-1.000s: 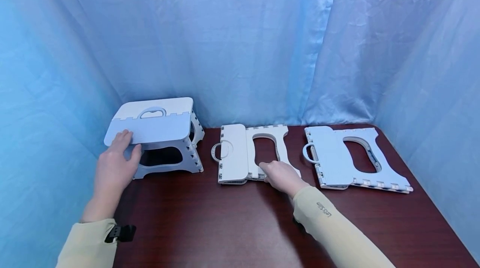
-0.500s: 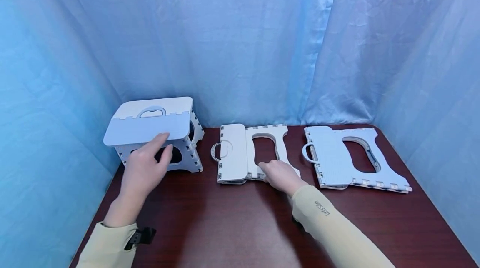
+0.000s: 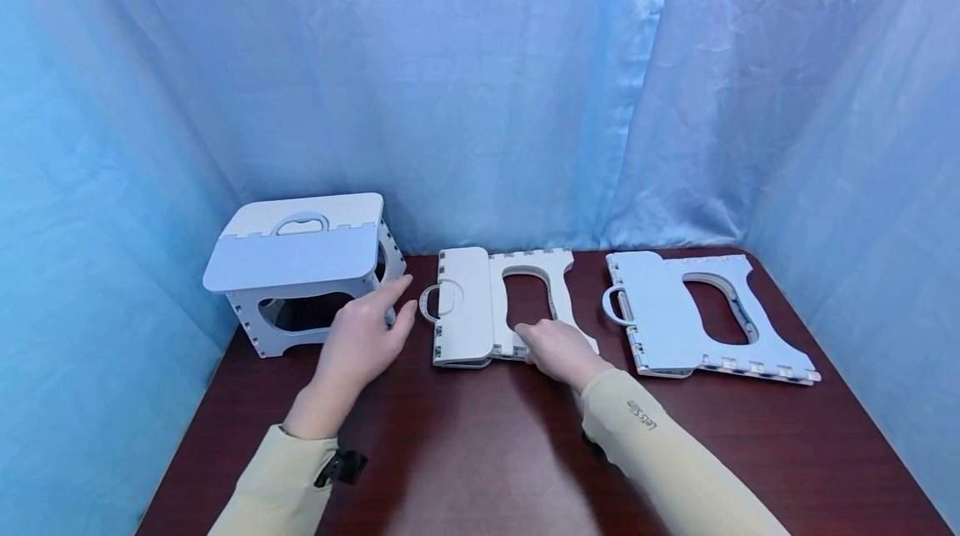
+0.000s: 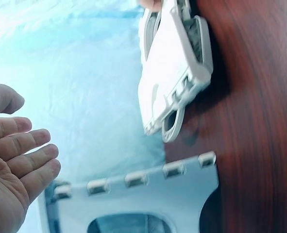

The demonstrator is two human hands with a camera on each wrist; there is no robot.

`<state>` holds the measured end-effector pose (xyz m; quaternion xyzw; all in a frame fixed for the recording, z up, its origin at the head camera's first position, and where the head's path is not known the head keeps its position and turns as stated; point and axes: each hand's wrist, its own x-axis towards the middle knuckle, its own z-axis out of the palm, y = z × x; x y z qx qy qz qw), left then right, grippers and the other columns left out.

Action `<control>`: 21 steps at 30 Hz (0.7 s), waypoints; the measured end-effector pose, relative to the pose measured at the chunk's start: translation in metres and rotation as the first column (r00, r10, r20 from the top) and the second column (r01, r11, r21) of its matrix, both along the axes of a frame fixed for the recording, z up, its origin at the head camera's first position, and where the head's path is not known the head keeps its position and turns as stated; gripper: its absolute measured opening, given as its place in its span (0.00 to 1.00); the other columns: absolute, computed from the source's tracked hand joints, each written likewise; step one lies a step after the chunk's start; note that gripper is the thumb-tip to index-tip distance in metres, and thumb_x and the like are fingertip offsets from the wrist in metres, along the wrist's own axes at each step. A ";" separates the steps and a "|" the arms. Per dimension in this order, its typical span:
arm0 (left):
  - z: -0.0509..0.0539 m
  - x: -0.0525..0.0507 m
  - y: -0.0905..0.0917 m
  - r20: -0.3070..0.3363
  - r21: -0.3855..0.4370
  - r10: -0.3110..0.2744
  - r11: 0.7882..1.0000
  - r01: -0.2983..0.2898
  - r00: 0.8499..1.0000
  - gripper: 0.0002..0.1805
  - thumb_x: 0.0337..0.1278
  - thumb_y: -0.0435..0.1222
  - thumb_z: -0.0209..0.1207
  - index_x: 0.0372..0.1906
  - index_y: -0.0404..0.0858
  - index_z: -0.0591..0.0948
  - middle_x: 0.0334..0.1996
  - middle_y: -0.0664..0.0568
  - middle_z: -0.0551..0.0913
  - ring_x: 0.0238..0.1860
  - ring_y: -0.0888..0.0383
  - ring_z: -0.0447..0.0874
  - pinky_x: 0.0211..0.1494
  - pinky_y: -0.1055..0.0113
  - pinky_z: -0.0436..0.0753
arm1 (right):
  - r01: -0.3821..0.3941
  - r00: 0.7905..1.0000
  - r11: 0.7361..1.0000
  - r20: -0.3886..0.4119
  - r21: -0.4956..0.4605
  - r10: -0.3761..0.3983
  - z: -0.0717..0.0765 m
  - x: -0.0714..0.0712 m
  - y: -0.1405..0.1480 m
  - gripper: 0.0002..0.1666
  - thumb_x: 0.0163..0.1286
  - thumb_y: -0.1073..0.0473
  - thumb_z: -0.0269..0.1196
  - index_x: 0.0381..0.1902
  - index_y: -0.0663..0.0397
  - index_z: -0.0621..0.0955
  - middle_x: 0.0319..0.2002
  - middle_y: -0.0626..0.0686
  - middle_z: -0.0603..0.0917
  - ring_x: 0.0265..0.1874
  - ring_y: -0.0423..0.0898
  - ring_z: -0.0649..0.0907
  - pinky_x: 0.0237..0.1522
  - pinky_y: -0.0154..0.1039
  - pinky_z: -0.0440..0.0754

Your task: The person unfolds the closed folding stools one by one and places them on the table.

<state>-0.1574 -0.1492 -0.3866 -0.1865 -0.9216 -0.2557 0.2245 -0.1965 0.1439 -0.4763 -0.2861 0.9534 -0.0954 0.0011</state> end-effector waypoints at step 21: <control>-0.042 -0.043 0.042 0.512 0.424 0.111 0.830 -0.363 0.852 0.21 0.69 0.40 0.54 0.61 0.40 0.84 0.45 0.47 0.90 0.45 0.51 0.86 0.49 0.58 0.80 | 0.024 0.999 1.000 0.040 0.012 -0.024 0.000 -0.002 -0.002 0.15 0.58 0.69 0.70 0.28 0.50 0.74 0.20 0.49 0.76 0.22 0.52 0.80 0.29 0.47 0.78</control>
